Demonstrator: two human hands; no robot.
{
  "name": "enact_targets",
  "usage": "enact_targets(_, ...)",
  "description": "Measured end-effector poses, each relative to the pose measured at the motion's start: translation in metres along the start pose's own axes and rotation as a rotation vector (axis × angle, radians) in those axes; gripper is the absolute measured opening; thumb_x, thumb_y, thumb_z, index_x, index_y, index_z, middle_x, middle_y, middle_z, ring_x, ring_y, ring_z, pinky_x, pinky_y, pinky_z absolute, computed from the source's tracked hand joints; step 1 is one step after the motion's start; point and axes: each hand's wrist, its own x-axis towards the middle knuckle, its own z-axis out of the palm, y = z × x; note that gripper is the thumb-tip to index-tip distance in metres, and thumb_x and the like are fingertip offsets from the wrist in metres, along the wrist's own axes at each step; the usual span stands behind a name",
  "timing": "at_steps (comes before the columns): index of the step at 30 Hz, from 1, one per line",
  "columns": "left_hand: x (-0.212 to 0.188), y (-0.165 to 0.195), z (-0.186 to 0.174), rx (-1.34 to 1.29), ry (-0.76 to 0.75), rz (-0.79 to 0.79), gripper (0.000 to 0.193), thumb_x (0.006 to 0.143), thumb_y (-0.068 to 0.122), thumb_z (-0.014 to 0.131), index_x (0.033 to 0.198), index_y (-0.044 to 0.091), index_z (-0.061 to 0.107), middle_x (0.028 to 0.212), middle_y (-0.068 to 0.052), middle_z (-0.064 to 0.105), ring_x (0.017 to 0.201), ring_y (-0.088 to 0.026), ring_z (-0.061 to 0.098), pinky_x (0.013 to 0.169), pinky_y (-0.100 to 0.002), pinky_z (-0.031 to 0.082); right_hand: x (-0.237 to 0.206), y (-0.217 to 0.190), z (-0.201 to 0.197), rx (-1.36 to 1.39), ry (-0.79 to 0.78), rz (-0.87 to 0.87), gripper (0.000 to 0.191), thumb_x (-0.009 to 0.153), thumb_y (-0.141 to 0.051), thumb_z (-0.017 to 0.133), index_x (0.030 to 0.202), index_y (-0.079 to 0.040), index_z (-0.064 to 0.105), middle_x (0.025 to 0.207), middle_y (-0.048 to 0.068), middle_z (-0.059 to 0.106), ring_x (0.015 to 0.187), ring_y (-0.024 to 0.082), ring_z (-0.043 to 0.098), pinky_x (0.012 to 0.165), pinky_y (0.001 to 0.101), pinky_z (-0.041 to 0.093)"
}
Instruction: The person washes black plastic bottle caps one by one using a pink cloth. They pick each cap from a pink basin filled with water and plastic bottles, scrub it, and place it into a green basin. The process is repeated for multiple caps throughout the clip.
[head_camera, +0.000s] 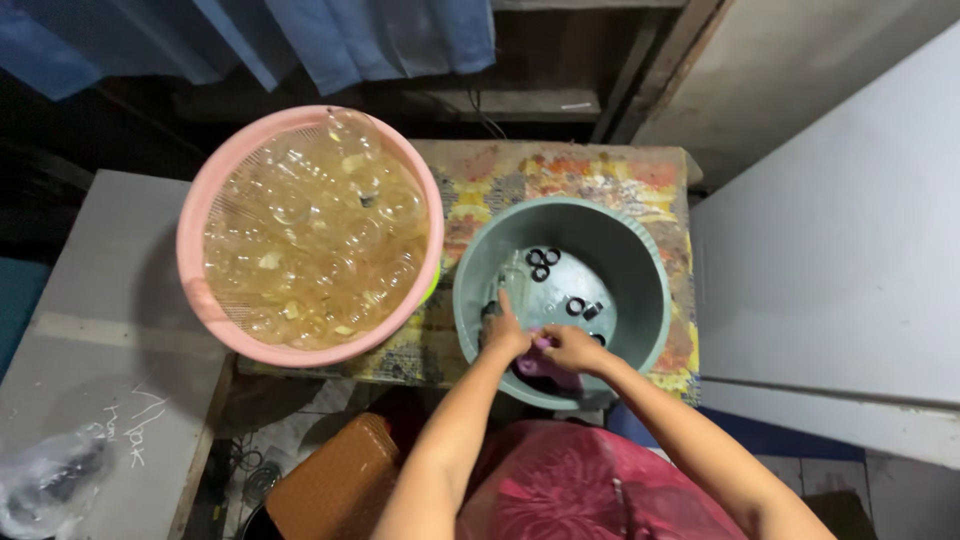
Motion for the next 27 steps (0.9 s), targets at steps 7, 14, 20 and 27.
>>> enact_targets(7, 0.015, 0.024, 0.003, -0.781, -0.377, -0.183, 0.103, 0.071, 0.048, 0.088, 0.15, 0.005, 0.038, 0.111, -0.02, 0.069, 0.092, -0.032, 0.067, 0.079, -0.043, 0.053, -0.03, 0.003, -0.065, 0.016, 0.333, 0.267, 0.05, 0.092, -0.043, 0.066, 0.129, -0.01, 0.066, 0.116, 0.018, 0.073, 0.105, 0.028, 0.071, 0.092, 0.0381, 0.055)
enact_targets(14, -0.058, 0.037, -0.015, -1.455, -0.76, -0.052, 0.069, 0.079, 0.033, 0.08, 0.136, 0.015, 0.045, 0.092, -0.008, 0.071, 0.073, -0.023, 0.067, 0.055, -0.037, 0.052, 0.006, 0.009, -0.081, 1.163, -0.053, 0.585, 0.076, 0.095, -0.061, 0.055, 0.141, 0.0, 0.051, 0.141, 0.028, 0.057, 0.121, 0.039, 0.061, 0.101, 0.0533, 0.046)
enact_targets(20, -0.073, 0.019, 0.0, -1.0, -0.355, 0.312, 0.111, 0.067, 0.035, 0.085, 0.159, 0.009, 0.027, 0.095, -0.02, 0.065, 0.068, -0.021, 0.06, 0.059, -0.034, 0.052, 0.016, -0.004, -0.107, 1.187, -0.132, 0.375, 0.057, 0.093, -0.036, 0.06, 0.139, -0.004, 0.053, 0.138, 0.02, 0.058, 0.12, 0.037, 0.059, 0.11, 0.0587, 0.041)
enact_targets(27, -0.052, -0.029, 0.022, -0.901, 0.124, 0.486, 0.115, 0.065, 0.043, 0.094, 0.156, 0.0, 0.04, 0.131, -0.022, 0.061, 0.124, -0.03, 0.059, 0.104, -0.038, 0.048, 0.017, -0.092, -0.106, 1.064, -0.287, -0.153, 0.071, 0.078, -0.002, 0.064, 0.146, -0.007, 0.044, 0.14, 0.015, 0.054, 0.129, 0.033, 0.055, 0.11, 0.0642, 0.044)
